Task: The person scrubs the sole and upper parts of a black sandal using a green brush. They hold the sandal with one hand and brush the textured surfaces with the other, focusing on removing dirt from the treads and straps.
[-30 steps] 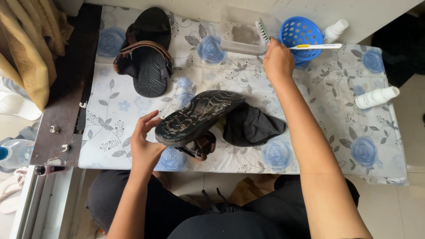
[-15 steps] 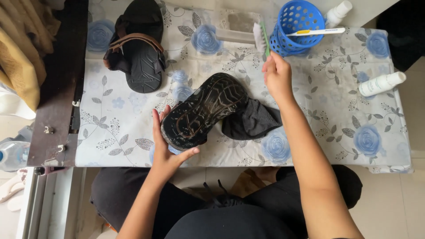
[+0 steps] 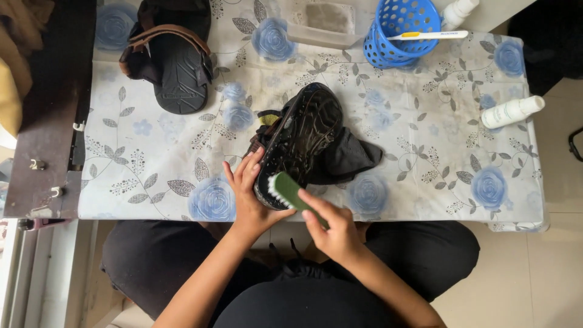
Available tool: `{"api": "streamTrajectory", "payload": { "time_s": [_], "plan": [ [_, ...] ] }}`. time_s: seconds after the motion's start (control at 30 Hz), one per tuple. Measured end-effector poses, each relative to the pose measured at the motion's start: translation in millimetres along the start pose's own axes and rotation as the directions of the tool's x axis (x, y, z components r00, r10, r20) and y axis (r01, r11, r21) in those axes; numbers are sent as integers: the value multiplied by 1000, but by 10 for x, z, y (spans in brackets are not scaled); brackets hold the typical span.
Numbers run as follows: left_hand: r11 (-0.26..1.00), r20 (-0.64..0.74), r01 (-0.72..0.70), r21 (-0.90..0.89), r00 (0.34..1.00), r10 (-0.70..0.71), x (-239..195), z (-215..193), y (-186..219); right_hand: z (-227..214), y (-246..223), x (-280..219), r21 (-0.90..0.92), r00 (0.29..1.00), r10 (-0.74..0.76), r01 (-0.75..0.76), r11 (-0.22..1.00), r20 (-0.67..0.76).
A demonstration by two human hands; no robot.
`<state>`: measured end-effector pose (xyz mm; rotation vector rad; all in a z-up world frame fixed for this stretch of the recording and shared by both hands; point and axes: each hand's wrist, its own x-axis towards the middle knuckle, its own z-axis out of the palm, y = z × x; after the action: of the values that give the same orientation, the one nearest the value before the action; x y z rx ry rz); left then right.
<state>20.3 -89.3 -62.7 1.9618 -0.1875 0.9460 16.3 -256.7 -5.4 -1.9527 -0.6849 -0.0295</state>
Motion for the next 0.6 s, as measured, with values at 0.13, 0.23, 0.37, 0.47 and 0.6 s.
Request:
{"api": "streamTrajectory", "payload": {
  "time_s": [0.13, 0.23, 0.37, 0.47, 0.6],
  "plan": [
    [1000, -31, -8, 8, 999, 8, 26, -8, 8, -3, 196, 261, -348, 988, -142, 114, 930, -55],
    [999, -37, 9, 33, 999, -8, -6, -26, 2, 0, 284, 443, -337, 978, -134, 74, 938, -158],
    [999, -56, 36, 19, 998, -35, -15, -25, -74, 133, -170, 183, -362, 991, -134, 120, 924, -14],
    [999, -22, 48, 15, 999, -48, -31, -37, -83, 118, -75, 214, -485, 995, -103, 93, 870, 7],
    [996, -6, 94, 13, 996, -93, -7, -37, 11, 45, 196, 595, -499, 992, -13, -51, 865, -125]
  ]
}}
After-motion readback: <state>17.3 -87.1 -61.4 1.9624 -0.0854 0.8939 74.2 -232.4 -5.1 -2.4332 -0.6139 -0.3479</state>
